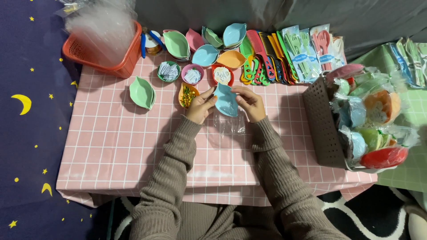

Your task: The person places small slips of paper into transparent plastic bags, folds the bags, and inserts them into colorful paper boat-shaped containers by hand. They then place the containers into a plastic crate.

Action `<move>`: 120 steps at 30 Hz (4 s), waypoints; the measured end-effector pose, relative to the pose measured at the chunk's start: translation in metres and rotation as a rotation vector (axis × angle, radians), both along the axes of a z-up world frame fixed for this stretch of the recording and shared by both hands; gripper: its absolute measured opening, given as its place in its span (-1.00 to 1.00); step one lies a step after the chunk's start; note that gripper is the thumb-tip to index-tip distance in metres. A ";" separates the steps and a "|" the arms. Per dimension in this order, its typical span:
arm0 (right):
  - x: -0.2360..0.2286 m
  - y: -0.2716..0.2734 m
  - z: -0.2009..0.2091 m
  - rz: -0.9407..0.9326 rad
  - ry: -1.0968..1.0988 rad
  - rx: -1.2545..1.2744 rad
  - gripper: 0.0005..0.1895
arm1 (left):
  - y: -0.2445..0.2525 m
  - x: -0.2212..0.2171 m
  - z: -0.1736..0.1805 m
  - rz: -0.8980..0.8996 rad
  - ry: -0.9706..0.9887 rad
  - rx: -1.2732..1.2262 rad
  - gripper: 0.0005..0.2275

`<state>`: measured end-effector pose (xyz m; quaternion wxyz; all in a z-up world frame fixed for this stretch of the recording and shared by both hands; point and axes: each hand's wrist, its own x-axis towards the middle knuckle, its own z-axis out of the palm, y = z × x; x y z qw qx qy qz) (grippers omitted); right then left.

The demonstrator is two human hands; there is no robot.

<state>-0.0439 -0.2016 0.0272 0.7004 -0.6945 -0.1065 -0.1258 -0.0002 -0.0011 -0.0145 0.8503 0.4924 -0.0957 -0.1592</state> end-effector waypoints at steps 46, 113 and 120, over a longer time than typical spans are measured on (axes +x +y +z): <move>0.034 0.025 0.025 -0.164 -0.100 -0.005 -0.74 | 0.023 0.008 0.009 0.103 -0.138 0.357 -0.57; 0.023 -0.009 0.003 0.177 0.229 0.175 -0.66 | 0.015 -0.005 0.028 0.045 -0.138 -0.014 -0.48; 0.019 -0.006 0.015 0.144 0.232 0.055 -0.68 | 0.017 -0.003 0.030 -0.019 -0.240 0.087 -0.48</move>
